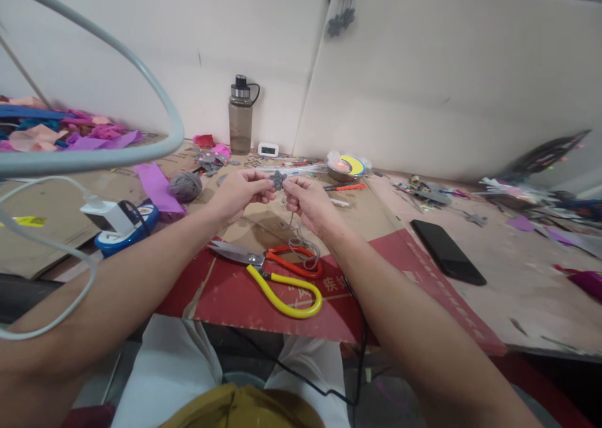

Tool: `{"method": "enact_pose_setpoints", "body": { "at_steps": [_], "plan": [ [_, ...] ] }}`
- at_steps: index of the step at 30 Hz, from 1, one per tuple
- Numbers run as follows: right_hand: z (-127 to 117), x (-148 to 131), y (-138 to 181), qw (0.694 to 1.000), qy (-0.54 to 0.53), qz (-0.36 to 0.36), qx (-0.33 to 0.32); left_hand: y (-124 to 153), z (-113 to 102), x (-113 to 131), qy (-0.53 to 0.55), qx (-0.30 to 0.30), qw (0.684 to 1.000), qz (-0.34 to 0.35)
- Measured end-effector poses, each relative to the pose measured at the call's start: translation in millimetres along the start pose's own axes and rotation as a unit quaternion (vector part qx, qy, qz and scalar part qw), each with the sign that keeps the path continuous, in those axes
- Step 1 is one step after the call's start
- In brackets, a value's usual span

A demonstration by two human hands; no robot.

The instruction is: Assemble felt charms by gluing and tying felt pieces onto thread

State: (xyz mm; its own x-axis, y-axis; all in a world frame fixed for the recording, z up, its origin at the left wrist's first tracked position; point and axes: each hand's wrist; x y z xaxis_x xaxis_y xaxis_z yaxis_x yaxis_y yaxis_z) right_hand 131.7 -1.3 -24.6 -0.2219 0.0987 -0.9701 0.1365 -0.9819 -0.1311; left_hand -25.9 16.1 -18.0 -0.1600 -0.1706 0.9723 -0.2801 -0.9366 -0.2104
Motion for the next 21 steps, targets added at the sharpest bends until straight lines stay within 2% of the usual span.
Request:
{"method": "enact_pose_setpoints", "body": {
  "at_steps": [6,11,17,21],
  "plan": [
    [1.2,0.5,1.0,0.999,0.04,-0.013,0.017,3.0,0.7,5.9,-0.022,-0.011,0.999,-0.026],
    [-1.3,4.2,-2.2,0.99,0.13,-0.041,0.025,1.6,-3.6,7.6,-0.065,0.008,0.997,-0.039],
    [-3.3,5.3,-3.9,0.968,0.235,-0.09,0.021,-5.2,-14.5,6.5,-0.095,-0.03,0.992,-0.072],
    [-5.0,6.2,-5.3,0.967,0.244,-0.072,0.009,-12.5,-26.4,6.9,-0.109,0.006,0.99,-0.085]
  ]
}}
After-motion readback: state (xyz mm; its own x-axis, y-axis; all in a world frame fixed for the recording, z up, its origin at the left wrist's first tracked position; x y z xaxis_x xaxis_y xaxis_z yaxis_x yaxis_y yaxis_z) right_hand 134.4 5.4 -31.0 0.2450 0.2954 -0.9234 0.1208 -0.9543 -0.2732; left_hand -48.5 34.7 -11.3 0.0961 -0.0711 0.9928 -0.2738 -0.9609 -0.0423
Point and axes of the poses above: each hand's wrist, its own y-axis away from the middle knuckle, its own z-axis out of the palm, x = y × z, and after that the axes turned 1 degree about z, right-handed
